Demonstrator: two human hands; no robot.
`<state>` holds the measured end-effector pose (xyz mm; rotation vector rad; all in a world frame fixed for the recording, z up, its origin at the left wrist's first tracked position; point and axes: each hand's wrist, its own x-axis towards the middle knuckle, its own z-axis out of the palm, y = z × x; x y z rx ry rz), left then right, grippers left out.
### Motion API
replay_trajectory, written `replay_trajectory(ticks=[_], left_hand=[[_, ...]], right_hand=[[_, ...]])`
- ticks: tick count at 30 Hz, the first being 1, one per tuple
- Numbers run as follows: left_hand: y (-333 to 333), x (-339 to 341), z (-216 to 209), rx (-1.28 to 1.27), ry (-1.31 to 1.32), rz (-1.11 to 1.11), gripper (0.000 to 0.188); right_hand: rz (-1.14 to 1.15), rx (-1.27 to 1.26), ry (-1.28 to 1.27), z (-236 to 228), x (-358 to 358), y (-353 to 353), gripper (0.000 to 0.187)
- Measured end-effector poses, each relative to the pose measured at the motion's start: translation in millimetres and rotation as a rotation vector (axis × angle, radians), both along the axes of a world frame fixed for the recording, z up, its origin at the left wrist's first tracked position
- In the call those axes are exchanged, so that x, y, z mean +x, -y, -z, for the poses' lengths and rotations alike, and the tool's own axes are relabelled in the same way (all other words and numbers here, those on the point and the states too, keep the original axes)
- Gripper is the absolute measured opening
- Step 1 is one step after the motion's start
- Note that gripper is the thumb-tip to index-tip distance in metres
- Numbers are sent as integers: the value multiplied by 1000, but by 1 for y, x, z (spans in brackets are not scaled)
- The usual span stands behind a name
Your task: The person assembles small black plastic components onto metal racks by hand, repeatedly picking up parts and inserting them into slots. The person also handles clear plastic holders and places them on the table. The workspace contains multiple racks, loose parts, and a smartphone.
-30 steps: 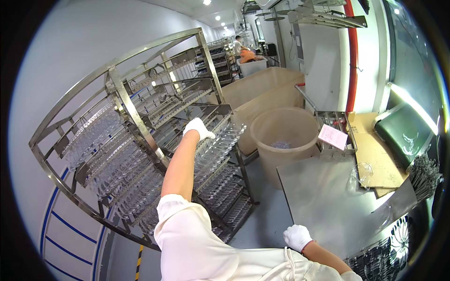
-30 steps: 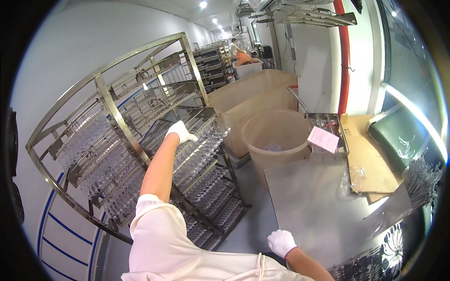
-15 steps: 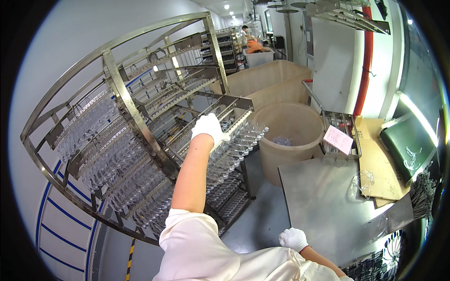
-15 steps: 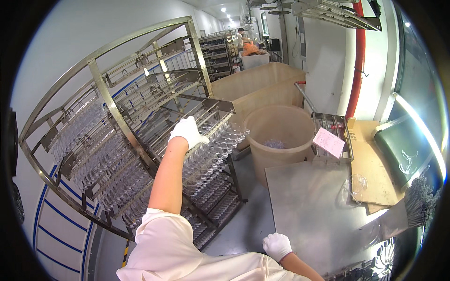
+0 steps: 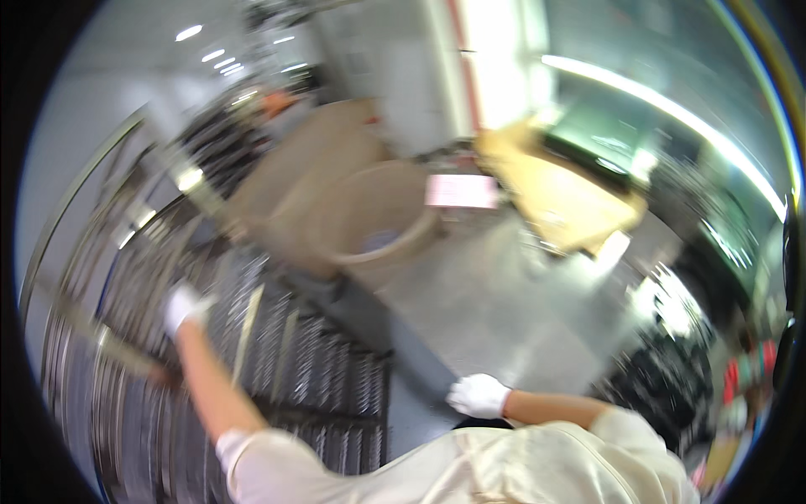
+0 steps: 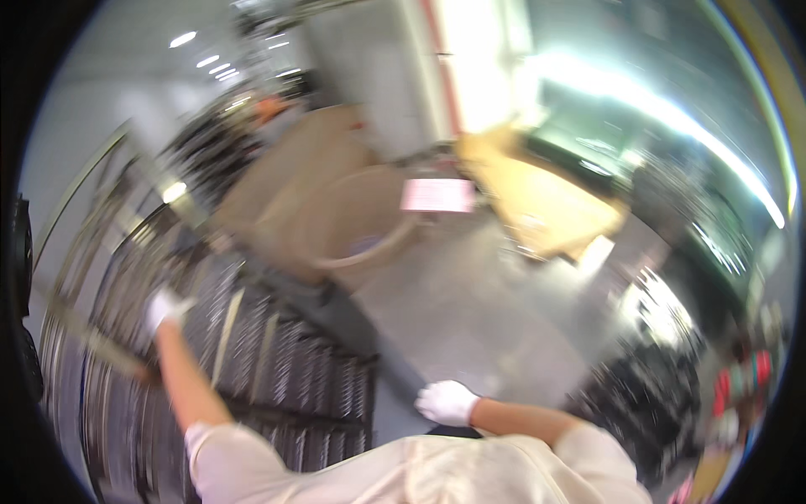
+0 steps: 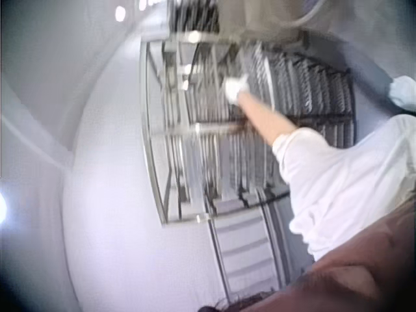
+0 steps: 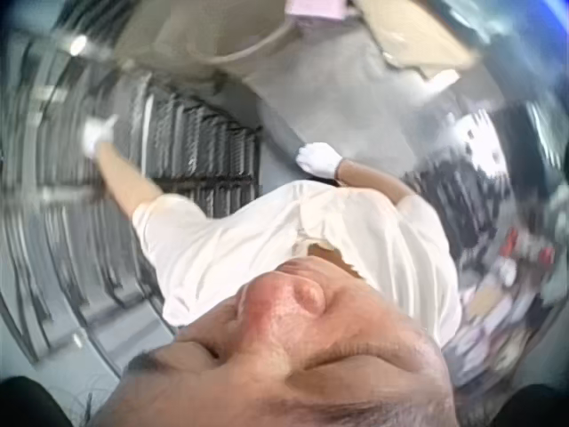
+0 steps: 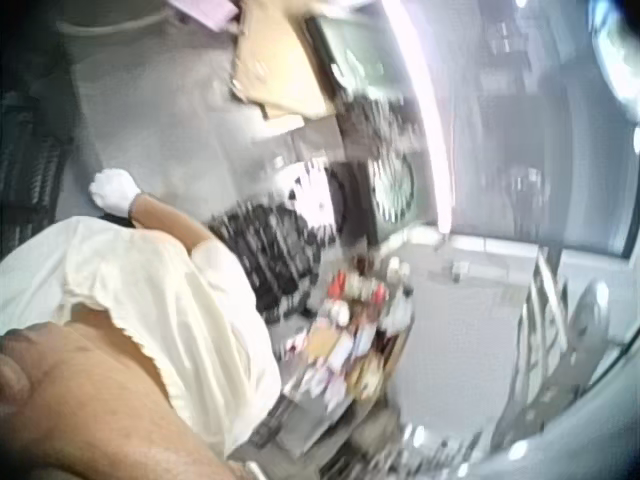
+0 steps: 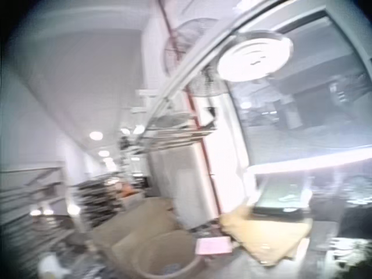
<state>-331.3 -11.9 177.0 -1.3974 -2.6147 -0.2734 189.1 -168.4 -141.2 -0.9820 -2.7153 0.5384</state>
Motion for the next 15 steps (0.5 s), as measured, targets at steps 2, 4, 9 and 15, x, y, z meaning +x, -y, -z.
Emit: replay_trajectory(ticks=[2,4,9,15], left_hand=[[-12,-10,9,386,-113,-73,76],[-24,-10,4,700,442,148,85],[-53,-19,-21,1651,1787,548,67],[-87,-71,12,1744,1642,849,29]], right_hand=[[138,-75,-132,-2,13,-8,17],[499,58,-292,-6,41,-29,17],[1561,-374,-1026,-14,167,-143,32],[1344,443,123,-15,228,-203,26]])
